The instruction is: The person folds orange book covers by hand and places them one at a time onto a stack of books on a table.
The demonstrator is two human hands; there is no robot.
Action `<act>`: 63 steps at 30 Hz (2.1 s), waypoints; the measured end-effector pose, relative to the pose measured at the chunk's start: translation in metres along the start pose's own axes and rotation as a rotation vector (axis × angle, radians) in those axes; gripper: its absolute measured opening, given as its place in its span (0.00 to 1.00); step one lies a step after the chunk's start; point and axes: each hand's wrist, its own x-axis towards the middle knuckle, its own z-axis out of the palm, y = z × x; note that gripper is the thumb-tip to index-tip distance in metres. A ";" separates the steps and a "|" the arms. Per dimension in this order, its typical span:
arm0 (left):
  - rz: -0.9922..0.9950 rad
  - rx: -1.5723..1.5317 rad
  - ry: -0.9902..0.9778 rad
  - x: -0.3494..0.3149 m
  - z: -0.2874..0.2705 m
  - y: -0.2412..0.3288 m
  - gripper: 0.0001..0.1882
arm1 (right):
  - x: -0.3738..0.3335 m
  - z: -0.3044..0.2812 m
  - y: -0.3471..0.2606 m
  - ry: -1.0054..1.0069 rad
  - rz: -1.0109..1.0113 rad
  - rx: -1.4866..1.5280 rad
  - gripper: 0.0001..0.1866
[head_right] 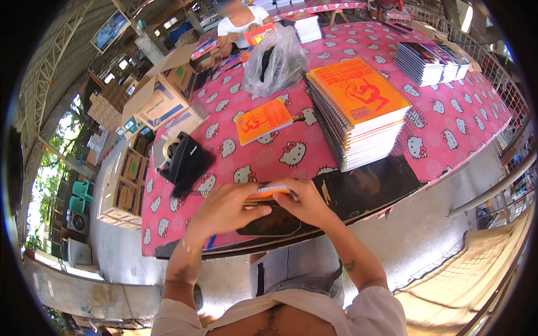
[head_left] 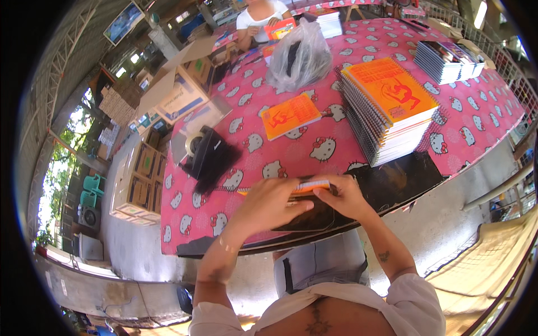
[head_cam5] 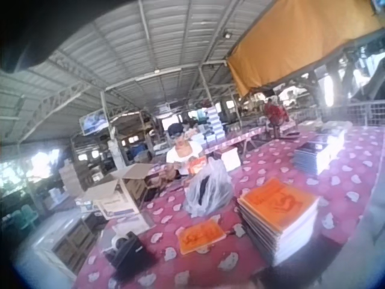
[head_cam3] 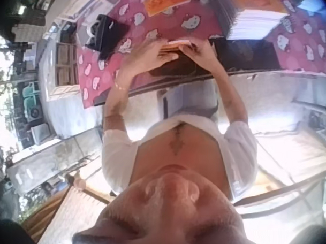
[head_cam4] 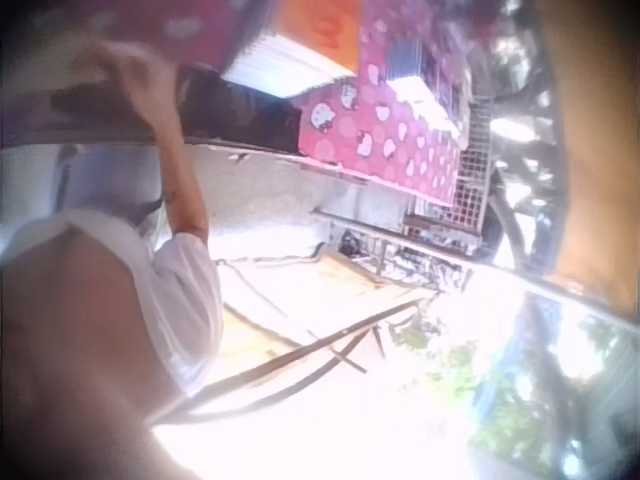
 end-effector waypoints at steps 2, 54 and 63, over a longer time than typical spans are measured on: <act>-0.296 0.047 -0.569 0.030 -0.005 -0.012 0.35 | -0.002 0.003 -0.001 -0.037 0.050 -0.007 0.14; -0.062 0.355 0.286 -0.004 0.087 -0.007 0.43 | 0.003 0.006 0.007 0.046 0.064 -0.053 0.09; 0.002 0.205 0.413 -0.004 0.048 -0.001 0.33 | 0.003 0.001 -0.005 -0.028 0.082 -0.168 0.09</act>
